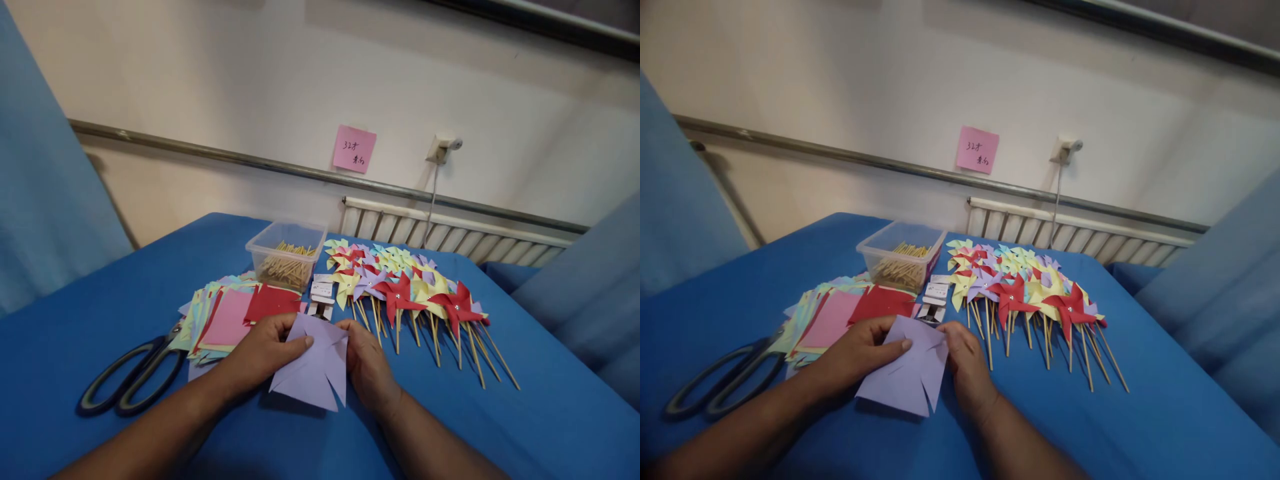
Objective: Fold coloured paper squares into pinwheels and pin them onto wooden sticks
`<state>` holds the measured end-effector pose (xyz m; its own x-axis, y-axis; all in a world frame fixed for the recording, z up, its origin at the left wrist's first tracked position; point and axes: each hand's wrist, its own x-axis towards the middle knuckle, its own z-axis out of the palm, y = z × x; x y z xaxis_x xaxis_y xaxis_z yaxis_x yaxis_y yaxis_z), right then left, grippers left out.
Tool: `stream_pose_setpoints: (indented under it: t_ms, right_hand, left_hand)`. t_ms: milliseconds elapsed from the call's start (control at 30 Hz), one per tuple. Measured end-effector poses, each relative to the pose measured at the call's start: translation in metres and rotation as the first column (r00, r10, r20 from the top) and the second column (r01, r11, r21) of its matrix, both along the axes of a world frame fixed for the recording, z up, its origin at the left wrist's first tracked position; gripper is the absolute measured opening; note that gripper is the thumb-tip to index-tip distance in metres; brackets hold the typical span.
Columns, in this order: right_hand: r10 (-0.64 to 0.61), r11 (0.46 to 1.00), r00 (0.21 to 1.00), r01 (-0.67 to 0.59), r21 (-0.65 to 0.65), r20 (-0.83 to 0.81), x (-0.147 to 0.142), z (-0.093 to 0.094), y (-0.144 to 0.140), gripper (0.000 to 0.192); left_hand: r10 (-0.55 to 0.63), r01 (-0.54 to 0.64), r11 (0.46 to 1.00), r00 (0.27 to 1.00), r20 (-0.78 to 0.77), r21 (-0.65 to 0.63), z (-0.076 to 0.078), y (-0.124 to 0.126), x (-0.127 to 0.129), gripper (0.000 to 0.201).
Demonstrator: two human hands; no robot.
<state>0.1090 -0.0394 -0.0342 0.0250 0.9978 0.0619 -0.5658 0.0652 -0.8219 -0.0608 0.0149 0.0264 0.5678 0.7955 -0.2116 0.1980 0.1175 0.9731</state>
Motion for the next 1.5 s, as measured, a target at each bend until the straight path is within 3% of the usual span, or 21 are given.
stream_pose_setpoints:
  t_ms: [167,400,567,667,867,1000,1333,1500]
  right_hand:
    - [-0.019,0.997,0.998,0.023,-0.069,0.054,-0.006,-0.005,0.003,0.032]
    - [-0.245,0.965,0.963,0.253,-0.068,0.117,-0.005,-0.003,0.009,0.032]
    - [-0.368,0.925,0.924,0.376,-0.063,0.105,-0.002,0.0,0.011,0.031]
    - [-0.344,0.936,0.935,0.349,-0.044,0.086,-0.003,-0.001,0.01,0.029]
    - [-0.291,0.955,0.938,0.297,-0.005,0.191,-0.006,0.002,0.006,0.028]
    - [-0.261,0.962,0.933,0.271,-0.008,0.249,-0.009,0.005,0.004,0.031]
    - [-0.148,0.989,0.963,0.148,0.016,0.227,-0.011,0.001,0.005,0.032]
    - [-0.167,0.985,0.965,0.153,0.086,0.2,-0.005,0.005,0.001,0.03]
  left_hand:
    - [-0.004,0.006,0.999,0.999,0.036,-0.052,-0.003,0.002,0.001,0.031]
    - [0.12,-0.111,0.989,0.988,0.094,-0.101,0.0,0.0,0.004,0.03]
    - [0.001,0.014,0.993,0.992,0.126,-0.117,-0.005,-0.002,0.008,0.033]
    - [-0.003,0.016,0.994,0.993,0.117,-0.108,-0.009,-0.004,0.013,0.03]
    - [0.194,-0.178,0.979,0.964,0.184,-0.1,-0.01,-0.002,0.014,0.032]
    - [0.253,-0.245,0.967,0.955,0.154,-0.071,-0.01,0.0,0.009,0.036]
    - [0.302,-0.295,0.953,0.942,0.15,-0.066,-0.008,0.001,0.009,0.034]
    - [0.276,-0.275,0.961,0.954,0.117,-0.022,-0.004,0.001,0.006,0.031]
